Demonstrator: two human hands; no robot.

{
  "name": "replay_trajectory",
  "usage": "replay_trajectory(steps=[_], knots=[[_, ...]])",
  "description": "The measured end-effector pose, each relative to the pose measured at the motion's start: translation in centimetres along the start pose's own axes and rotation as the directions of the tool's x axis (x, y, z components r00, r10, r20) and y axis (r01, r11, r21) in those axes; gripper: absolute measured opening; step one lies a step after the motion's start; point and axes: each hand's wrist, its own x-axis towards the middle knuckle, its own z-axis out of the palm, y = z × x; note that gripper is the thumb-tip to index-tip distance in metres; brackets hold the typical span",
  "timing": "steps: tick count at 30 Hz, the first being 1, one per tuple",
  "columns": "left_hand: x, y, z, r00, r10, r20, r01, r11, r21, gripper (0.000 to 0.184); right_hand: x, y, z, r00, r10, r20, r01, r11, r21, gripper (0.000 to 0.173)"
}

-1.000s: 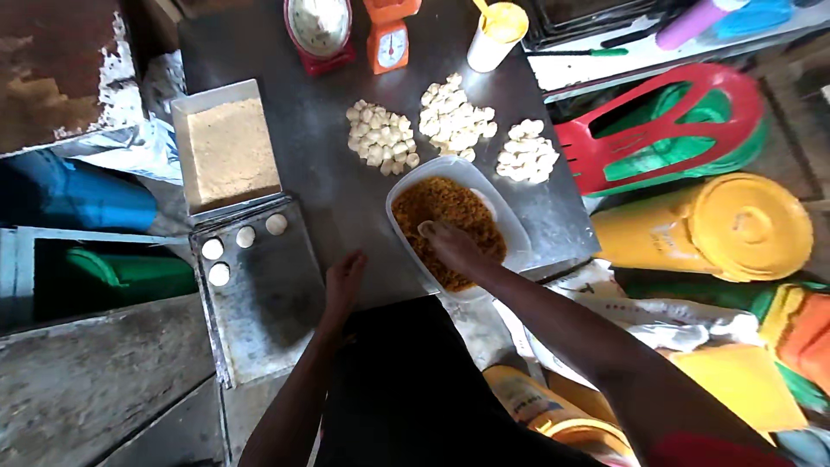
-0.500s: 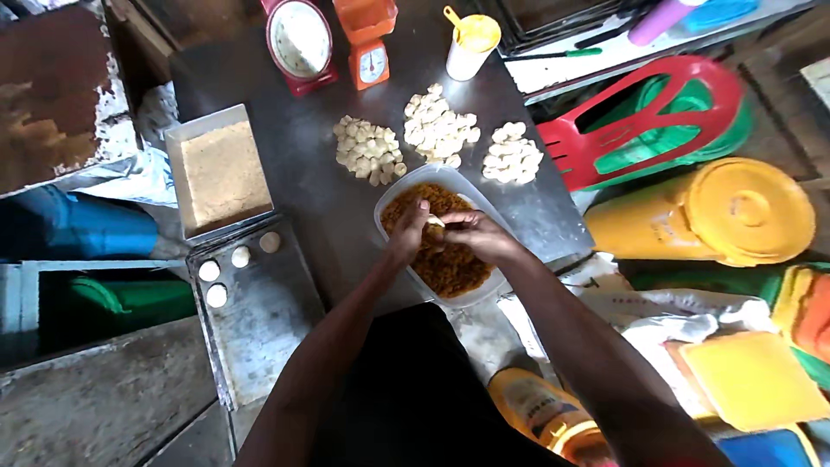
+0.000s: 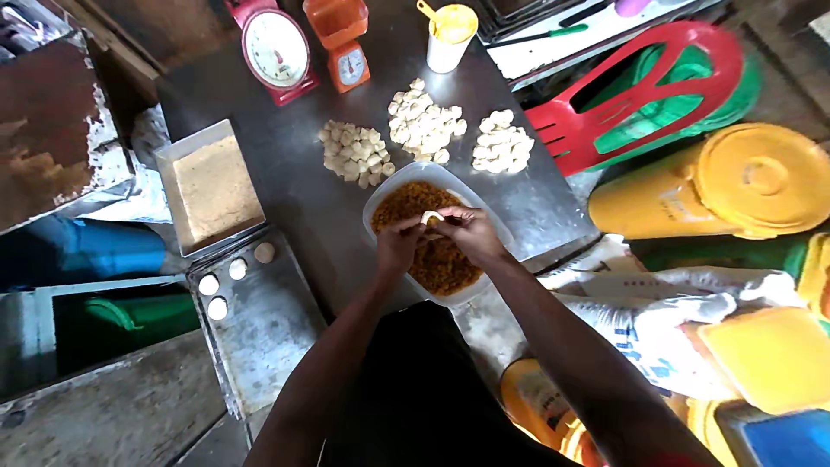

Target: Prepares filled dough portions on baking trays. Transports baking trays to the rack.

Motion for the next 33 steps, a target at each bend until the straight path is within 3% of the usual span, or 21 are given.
replay_trajectory(steps=[3,7,10,15,17,18,20,22,26,29,33], knots=[[0.4,-0.2,0.2,0.999,0.012,-0.051,-0.015,0.998,-0.053,0.022,-0.5,-0.6,-0.7,0.993,0.052,0.108,-0.063,0.993,0.102,0.029],[0.8,-0.2,1.0,0.999,0.039,-0.005,-0.038,0.992,0.120,0.026,-0.7,0.5,-0.8,0.995,-0.071,-0.070,0.073,0.997,0.025,0.021],[0.3,0.1,0.9,0.998,0.021,0.051,-0.025,0.995,0.095,0.028,-0.9,0.5,-0.4,0.987,-0.066,-0.144,0.073,0.996,0.044,0.018],[-1.4,-0.5,-1.5,0.999,0.048,0.006,-0.047,0.993,-0.109,0.029,-1.2,-0.4,-0.7,0.995,-0.023,0.101,0.017,0.998,0.056,0.038],[-1.4,-0.9,-2.2,0.998,0.050,-0.046,-0.058,0.980,-0.191,0.028,-0.5,1.2,-0.4,0.992,-0.104,0.067,0.115,0.973,-0.201,0.026],[-1.5,-1.1,-2.5,0.997,0.044,-0.059,-0.055,0.977,-0.204,0.027,-0.1,2.5,0.0,0.986,-0.154,0.063,0.166,0.890,-0.424,0.018],[-1.6,-1.5,-3.0,0.997,0.047,-0.057,-0.057,0.979,-0.195,0.028,0.1,4.0,0.9,0.984,-0.020,0.178,0.150,0.640,-0.753,0.017],[-1.1,-2.5,-3.4,0.996,0.058,-0.072,-0.072,0.973,-0.221,0.026,0.1,4.0,2.5,0.958,0.179,0.223,0.120,0.455,-0.882,0.024],[-1.6,-3.0,-3.8,0.992,0.019,-0.123,-0.047,0.972,-0.231,0.025,0.0,3.3,4.2,0.931,0.292,0.219,0.118,0.327,-0.938,0.019],[-1.5,-3.5,-4.2,0.989,-0.037,-0.144,0.000,0.969,-0.247,0.027,0.5,3.3,3.1,0.960,0.196,0.202,0.096,0.448,-0.889,0.018],[-1.7,-3.4,-4.8,0.984,-0.072,-0.160,0.026,0.963,-0.269,0.028,0.2,-0.2,1.9,0.981,-0.056,0.186,0.166,0.740,-0.652,0.015]])
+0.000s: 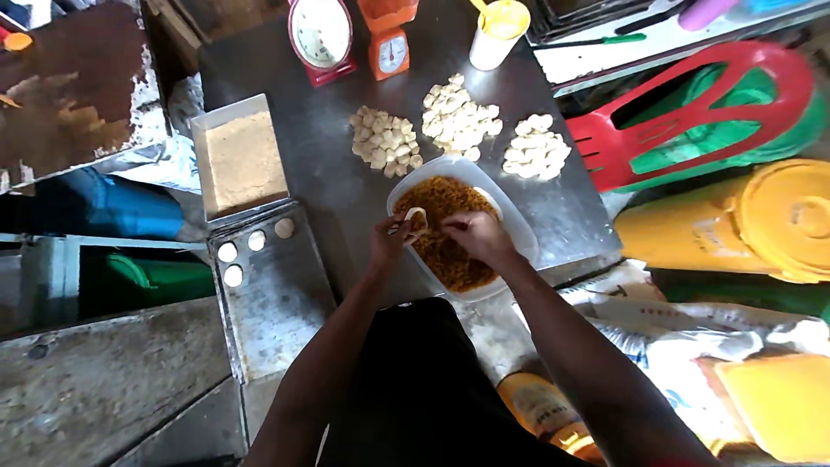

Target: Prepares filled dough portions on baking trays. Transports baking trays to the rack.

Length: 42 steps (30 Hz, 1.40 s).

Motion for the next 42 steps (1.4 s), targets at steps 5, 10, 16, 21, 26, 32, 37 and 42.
replay_trajectory(steps=[5,10,16,21,26,32,37,42], knots=[[-0.1,0.1,0.8,0.999,0.008,0.050,-0.008,1.000,-0.002,0.025,-0.3,-3.4,-1.2,0.992,-0.091,-0.093,0.106,0.980,0.170,0.015],[-0.8,0.8,0.9,0.989,0.044,0.144,-0.039,0.998,-0.041,0.026,0.4,-2.1,-1.1,0.998,0.046,-0.036,-0.032,0.942,0.335,0.038],[-1.2,1.3,0.9,0.973,0.054,0.225,-0.055,0.998,0.001,0.031,-0.5,-2.0,0.4,0.995,0.096,-0.033,-0.045,0.705,0.708,0.021],[-1.0,1.2,1.3,0.990,0.131,0.057,-0.140,0.970,0.199,0.020,-1.2,-3.0,1.2,0.994,0.046,-0.102,0.025,0.797,0.604,0.022],[-1.1,2.4,1.3,0.990,0.142,-0.004,-0.138,0.968,0.209,0.017,-1.4,-3.9,1.1,0.966,-0.095,-0.241,0.179,0.917,0.356,0.032],[-4.4,2.3,-2.5,0.995,0.091,0.033,-0.097,0.896,0.434,0.047,-0.4,-5.2,4.2,0.966,-0.242,-0.094,0.260,0.904,0.339,0.027],[-6.4,0.6,-7.9,0.995,0.094,0.035,-0.100,0.954,0.282,0.030,-1.4,-8.0,7.5,0.975,-0.211,0.071,0.189,0.952,0.240,0.021],[-5.9,-1.9,-11.9,1.000,0.021,-0.004,-0.016,0.847,0.531,0.028,-1.2,-9.5,12.0,0.934,-0.102,0.344,-0.018,0.945,0.328,0.039]])
